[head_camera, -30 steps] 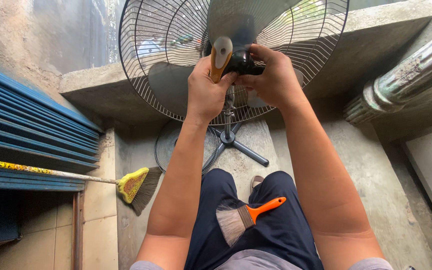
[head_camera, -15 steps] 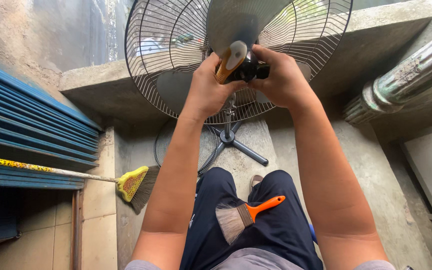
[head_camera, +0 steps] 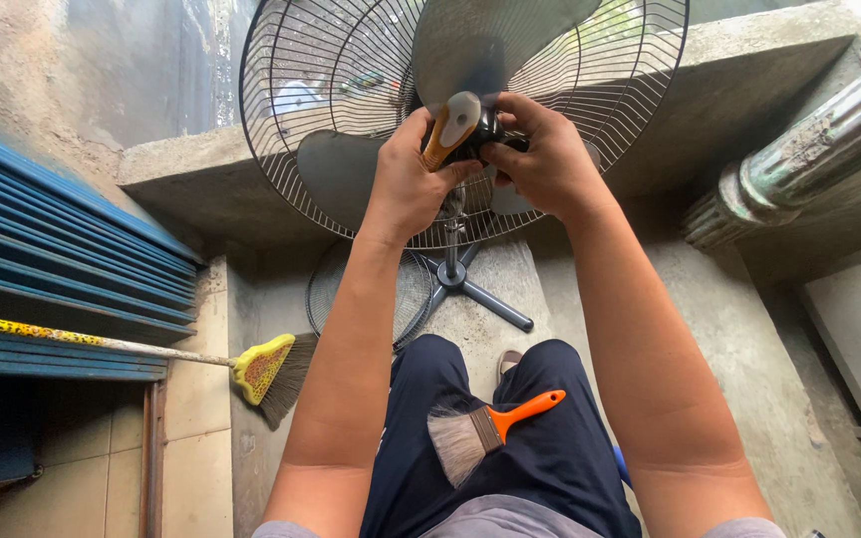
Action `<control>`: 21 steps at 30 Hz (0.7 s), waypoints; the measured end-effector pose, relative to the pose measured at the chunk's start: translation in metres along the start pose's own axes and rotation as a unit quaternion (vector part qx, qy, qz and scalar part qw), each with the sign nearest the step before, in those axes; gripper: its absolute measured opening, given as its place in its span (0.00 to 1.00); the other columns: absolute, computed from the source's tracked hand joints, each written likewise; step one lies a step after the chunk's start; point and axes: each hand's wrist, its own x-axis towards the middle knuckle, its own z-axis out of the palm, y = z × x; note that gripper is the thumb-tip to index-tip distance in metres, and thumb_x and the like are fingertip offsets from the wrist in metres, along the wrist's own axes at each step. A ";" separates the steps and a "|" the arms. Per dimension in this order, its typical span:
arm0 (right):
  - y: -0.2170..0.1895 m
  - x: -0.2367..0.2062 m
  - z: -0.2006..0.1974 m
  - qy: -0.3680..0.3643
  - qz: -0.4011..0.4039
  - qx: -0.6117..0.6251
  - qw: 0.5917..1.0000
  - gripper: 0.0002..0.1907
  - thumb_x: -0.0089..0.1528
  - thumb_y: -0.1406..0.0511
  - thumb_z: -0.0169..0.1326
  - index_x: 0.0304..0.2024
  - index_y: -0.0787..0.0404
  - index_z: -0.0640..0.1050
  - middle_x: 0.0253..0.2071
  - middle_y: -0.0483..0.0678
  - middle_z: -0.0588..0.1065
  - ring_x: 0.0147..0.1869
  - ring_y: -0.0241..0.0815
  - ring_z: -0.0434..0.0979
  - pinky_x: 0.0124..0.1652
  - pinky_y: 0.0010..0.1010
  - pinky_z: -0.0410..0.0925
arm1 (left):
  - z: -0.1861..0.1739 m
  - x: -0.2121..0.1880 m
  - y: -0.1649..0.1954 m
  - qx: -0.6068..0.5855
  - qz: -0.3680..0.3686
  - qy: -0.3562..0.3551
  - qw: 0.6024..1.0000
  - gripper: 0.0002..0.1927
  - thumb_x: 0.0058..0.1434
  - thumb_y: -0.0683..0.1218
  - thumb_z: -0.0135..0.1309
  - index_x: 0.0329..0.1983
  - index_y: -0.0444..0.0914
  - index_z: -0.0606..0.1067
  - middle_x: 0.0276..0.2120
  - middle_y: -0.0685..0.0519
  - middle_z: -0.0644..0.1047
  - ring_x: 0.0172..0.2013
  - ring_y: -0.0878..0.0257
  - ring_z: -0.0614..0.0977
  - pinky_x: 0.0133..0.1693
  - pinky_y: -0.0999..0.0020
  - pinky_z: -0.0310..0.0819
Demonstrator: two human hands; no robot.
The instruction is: The person sits in front of a standing electric fan and disassembles it. They remove the front grill, unscrew the blade cap with a screwdriver, take off the fan blades, and continue unscrewing the rear motor housing components.
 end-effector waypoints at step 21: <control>-0.014 -0.002 -0.012 -0.066 0.018 0.009 0.998 0.19 0.64 0.73 0.57 0.59 0.61 0.77 0.38 0.42 0.79 0.28 0.28 0.72 0.27 0.21 0.68 | 0.013 -0.004 0.003 -0.022 -0.003 0.059 0.998 0.20 0.58 0.37 0.66 0.50 0.36 0.71 0.45 0.49 0.81 0.46 0.57 0.85 0.48 0.64 0.83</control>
